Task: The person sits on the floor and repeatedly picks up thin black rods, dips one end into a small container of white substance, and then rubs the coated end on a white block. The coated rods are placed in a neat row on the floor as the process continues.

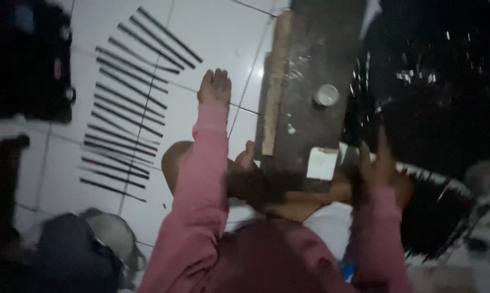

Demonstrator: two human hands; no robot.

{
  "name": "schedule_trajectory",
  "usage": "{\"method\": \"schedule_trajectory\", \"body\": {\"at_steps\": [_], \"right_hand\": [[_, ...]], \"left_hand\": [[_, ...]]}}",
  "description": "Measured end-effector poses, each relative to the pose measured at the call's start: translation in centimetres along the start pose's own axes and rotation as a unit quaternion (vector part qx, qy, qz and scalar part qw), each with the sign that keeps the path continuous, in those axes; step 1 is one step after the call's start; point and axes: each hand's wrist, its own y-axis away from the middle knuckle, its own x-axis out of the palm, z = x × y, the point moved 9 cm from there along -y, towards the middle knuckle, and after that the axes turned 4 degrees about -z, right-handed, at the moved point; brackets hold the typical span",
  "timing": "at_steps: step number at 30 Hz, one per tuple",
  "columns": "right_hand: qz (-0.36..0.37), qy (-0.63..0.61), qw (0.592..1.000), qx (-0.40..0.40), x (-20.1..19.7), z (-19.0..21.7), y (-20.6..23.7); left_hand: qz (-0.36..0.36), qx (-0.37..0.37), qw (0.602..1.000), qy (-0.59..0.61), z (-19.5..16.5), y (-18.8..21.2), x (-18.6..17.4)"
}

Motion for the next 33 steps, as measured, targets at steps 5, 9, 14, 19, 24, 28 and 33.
{"method": "schedule_trajectory", "body": {"at_steps": [5,9,14,19,24,28,33], "right_hand": [[0.078,0.118,0.963,0.227,4.5,-7.3,-3.8],[0.076,0.131,0.964,0.22,6.3,-8.1,-5.4],[0.035,0.153,0.977,0.147,7.3,-8.9,-5.5],[0.106,0.145,0.957,0.226,7.1,-10.6,-4.4],[0.076,0.135,0.964,0.217,4.7,-9.1,-3.8],[0.008,0.177,0.971,0.162,3.0,-8.2,-3.7],[-0.032,0.179,0.976,0.119,1.9,-8.5,-2.8]], "left_hand": [[-0.153,-0.031,0.987,-0.047,4.0,8.4,-2.1],[-0.03,-0.034,0.991,-0.122,4.5,13.1,-0.7],[-0.093,-0.015,0.971,-0.221,4.4,16.9,-3.4],[-0.121,0.004,0.949,-0.291,4.5,20.3,-2.5],[-0.081,0.03,0.95,-0.301,4.5,22.6,1.0],[-0.114,0.025,0.93,-0.348,3.8,24.3,1.7],[-0.068,0.075,0.926,-0.365,2.9,25.0,2.3]]}}
